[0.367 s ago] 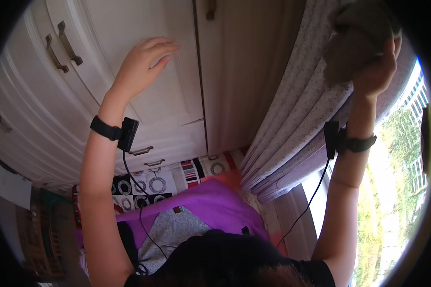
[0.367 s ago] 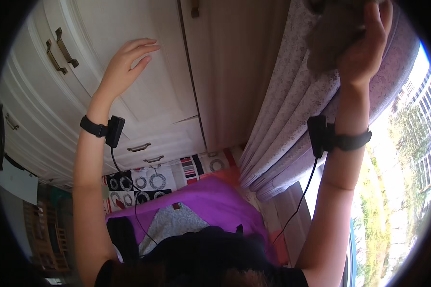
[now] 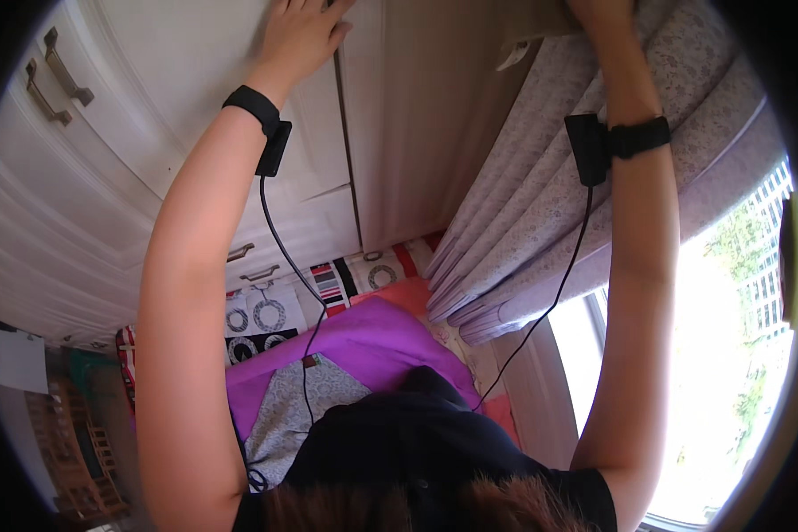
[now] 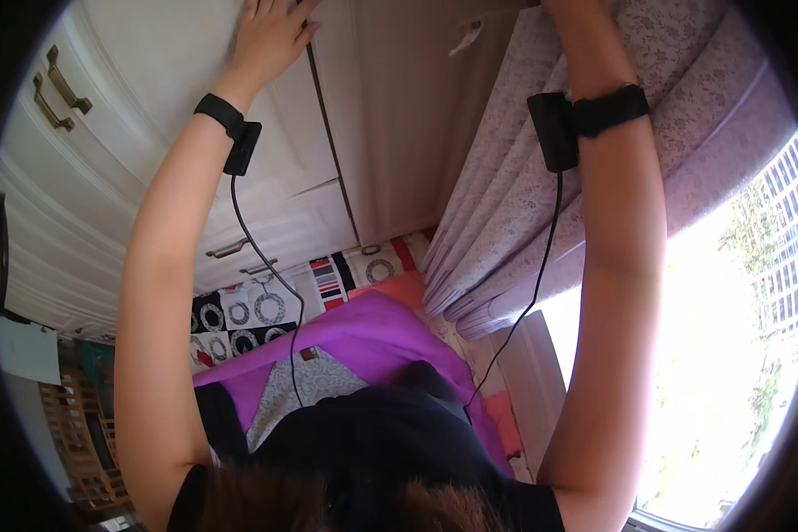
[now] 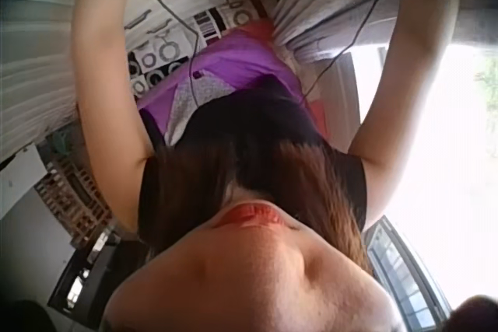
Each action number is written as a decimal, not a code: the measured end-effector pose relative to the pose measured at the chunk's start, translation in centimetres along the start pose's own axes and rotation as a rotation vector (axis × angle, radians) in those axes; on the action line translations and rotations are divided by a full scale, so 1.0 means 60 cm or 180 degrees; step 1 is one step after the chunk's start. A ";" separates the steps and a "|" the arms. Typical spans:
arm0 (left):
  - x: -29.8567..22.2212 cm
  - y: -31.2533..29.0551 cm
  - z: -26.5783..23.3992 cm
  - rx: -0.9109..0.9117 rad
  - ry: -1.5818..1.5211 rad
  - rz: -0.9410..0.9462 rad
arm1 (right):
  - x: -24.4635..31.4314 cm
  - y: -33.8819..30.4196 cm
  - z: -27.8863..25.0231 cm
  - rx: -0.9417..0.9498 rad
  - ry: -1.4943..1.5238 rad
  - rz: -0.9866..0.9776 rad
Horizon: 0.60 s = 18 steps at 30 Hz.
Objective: Cleaning the surfaces of a wardrobe and organizing items inside drawers and shelves.
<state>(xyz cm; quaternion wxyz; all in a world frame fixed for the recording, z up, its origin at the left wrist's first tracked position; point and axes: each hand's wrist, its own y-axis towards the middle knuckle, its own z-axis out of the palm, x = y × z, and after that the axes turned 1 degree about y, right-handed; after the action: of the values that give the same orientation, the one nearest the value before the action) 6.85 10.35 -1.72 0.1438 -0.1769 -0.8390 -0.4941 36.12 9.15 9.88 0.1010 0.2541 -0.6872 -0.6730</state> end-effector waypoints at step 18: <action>0.011 -0.016 0.095 -0.0502 0.0405 -0.0298 | -0.031 -0.383 0.337 -0.0197 0.0998 0.1900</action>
<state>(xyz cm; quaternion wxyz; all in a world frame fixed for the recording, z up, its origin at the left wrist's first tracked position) 5.46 15.03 -4.89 0.1592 -0.1167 -0.7940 -0.5749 32.87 28.51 -13.67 0.4057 0.1390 -0.6867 -0.5870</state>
